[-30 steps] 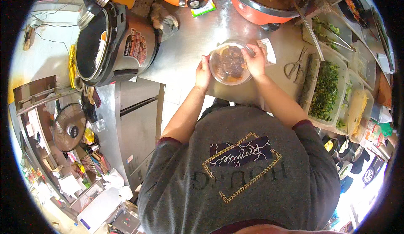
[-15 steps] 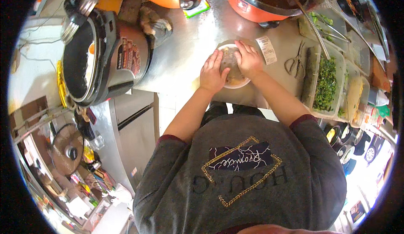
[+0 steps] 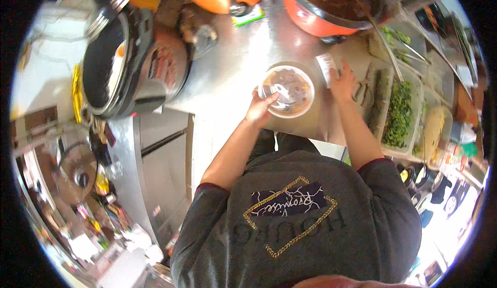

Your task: The person assembles two takeout meals in a commercial kitchen. They scoop rice into bowls, add fried tofu and fried eggs, then ladle stew over the top. The bowls are lidded, placed into plastic bags with receipts, and tied for delivery.

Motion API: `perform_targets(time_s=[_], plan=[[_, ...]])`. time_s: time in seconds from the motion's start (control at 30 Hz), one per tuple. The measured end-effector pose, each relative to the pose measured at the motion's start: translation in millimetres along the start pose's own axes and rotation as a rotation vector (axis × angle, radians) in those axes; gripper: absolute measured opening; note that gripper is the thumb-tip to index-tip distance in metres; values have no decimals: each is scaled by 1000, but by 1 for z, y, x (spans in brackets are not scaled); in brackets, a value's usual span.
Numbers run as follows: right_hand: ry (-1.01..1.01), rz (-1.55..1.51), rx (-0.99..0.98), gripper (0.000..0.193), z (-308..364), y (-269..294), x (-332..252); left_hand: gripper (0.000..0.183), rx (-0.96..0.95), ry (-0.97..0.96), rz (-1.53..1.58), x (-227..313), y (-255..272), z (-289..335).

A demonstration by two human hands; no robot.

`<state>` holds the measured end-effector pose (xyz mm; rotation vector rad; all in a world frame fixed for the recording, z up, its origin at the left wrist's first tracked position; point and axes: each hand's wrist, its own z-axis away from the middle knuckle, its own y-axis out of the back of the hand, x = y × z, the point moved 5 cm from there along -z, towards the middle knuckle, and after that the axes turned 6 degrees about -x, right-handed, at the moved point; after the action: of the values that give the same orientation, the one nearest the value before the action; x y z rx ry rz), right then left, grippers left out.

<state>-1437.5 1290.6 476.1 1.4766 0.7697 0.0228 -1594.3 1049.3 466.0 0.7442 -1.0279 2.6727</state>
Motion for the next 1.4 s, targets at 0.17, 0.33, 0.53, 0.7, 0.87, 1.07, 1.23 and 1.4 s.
perform_targets(time_s=[0.17,0.33,0.53,0.7,0.87,1.07,1.23,1.4], plan=[[-149,-732,-406,51,-19,-47,14,83,-210,104,327,2,25,79],[55,-850,-588,32,45,-92,-74,64,-69,-126,448,2,138,208],[449,-766,-1061,28,204,-169,-262,52,276,-523,662,-55,285,384],[578,-600,-1360,32,410,-182,-426,48,543,-826,903,-120,384,550],[734,-541,-1687,39,628,-195,-575,55,799,-960,1074,-161,457,665],[947,-1128,-1808,42,789,-198,-809,56,783,-1133,998,-127,550,740],[1630,-324,-1300,41,882,-293,-885,55,746,-1075,979,-64,645,760],[1650,-426,-1015,44,926,-356,-926,53,754,-846,941,-4,719,772]])
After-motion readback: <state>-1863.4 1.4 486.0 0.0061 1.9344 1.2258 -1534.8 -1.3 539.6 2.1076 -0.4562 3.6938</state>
